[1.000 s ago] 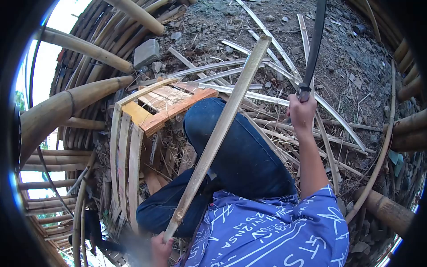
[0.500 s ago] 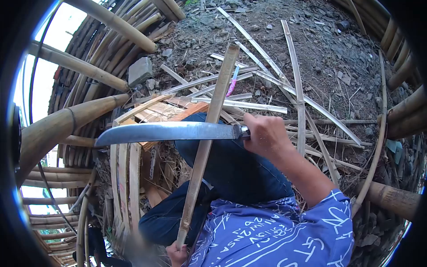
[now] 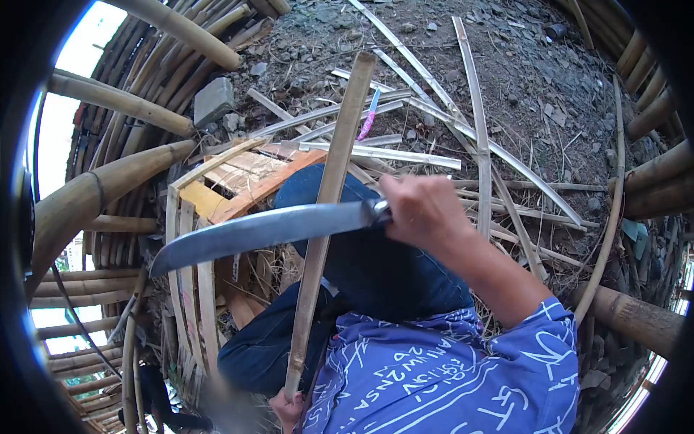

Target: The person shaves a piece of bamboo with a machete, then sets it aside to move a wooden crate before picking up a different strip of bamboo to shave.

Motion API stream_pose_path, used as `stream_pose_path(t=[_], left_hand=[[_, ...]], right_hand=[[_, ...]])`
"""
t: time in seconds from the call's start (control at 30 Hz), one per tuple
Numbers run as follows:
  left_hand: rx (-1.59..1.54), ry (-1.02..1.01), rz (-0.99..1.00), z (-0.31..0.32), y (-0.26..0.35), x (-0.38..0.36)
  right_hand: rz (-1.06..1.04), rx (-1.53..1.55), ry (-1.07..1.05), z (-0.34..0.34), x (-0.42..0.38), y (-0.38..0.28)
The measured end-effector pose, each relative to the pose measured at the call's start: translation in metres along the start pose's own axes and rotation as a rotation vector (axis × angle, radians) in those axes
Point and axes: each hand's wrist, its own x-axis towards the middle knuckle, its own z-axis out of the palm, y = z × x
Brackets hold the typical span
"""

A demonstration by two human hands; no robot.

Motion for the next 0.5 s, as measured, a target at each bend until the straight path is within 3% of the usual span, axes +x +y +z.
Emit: stream_pose_path(t=[0.2, 0.23, 0.3, 0.37, 0.5], left_hand=[[0.021, 0.05, 0.019, 0.007, 0.003, 0.0], [0.027, 0.05, 0.014, 0.007, 0.0, -0.002], [0.039, 0.046, 0.036, 0.006, -0.005, -0.001], [0.057, 0.036, 0.043, 0.007, -0.006, 0.0], [0.058, 0.044, 0.025, 0.009, -0.002, -0.002]], right_hand=[[0.238, 0.072, 0.158, 0.005, -0.002, 0.01], [0.238, 0.079, 0.155, 0.005, -0.004, 0.008], [0.032, 0.02, 0.037, 0.004, -0.01, 0.006], [0.056, -0.03, 0.104, 0.007, 0.002, 0.026], [0.267, -0.04, 0.169, 0.006, 0.026, 0.033]])
